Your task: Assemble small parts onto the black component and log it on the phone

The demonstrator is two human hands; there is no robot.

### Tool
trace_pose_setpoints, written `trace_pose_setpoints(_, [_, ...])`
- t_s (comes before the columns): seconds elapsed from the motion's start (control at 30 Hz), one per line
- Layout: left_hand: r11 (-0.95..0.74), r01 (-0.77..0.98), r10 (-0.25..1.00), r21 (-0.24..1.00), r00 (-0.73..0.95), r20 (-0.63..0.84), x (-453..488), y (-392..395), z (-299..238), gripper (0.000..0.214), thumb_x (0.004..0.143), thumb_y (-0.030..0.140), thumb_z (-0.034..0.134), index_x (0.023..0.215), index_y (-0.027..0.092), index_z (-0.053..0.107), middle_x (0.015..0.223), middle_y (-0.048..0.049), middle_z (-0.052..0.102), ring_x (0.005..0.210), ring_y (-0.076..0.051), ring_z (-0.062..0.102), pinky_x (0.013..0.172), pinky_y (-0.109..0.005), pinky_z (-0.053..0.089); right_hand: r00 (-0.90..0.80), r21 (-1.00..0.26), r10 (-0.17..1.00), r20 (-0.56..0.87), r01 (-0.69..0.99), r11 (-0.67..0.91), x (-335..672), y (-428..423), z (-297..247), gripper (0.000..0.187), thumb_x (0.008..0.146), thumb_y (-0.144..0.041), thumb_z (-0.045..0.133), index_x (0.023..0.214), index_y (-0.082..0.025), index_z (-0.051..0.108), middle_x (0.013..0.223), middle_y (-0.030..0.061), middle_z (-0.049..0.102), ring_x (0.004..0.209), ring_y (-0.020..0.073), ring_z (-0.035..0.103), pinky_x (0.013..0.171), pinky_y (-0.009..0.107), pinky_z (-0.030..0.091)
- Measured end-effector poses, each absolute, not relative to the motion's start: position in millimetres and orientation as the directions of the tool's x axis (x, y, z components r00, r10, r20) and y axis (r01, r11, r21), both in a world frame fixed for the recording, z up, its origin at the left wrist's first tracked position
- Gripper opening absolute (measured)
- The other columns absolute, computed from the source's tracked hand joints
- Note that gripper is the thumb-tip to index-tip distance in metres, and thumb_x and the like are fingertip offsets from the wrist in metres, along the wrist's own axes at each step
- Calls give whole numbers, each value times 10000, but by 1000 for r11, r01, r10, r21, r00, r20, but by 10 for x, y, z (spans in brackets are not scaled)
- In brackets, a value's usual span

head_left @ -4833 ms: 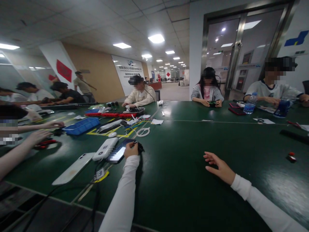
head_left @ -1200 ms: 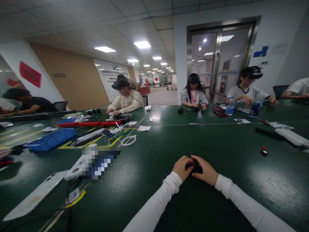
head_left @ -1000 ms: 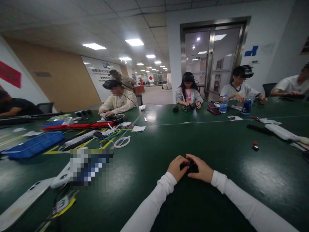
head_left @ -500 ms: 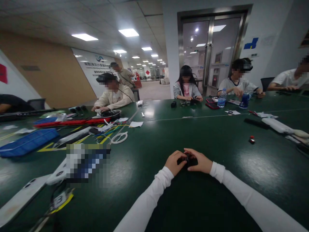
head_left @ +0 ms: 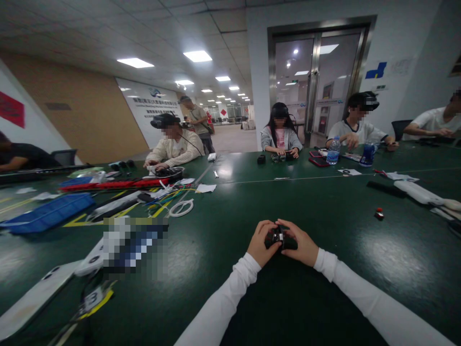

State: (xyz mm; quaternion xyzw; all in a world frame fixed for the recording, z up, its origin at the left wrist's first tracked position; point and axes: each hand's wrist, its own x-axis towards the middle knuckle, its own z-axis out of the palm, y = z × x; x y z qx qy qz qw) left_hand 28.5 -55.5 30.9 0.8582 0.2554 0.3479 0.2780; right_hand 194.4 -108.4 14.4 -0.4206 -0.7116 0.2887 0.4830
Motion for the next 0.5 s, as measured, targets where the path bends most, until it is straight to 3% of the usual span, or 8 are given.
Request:
trace_pose_setpoints(0.3, [-710,205,617,674,642,455,284,-568,330,365,675,177,561,1029,198,474,1091,-77,405,938,-166,462,727,-307,457,-156,-791,881,447,391,470,1953,-1106,161,747,602,-76,589,1247,-234,248,1270,90,309,1168,251,340,934,411,346])
trace_pose_setpoints(0.5, [-745,220,589,630,660,466,284,-576,315,327,680,183,557,1001,195,500,1086,-78,399,968,-173,445,748,-304,452,-158,-717,862,481,495,491,1947,-1089,132,756,586,-67,580,1247,-235,254,1251,81,325,1183,244,299,990,437,250])
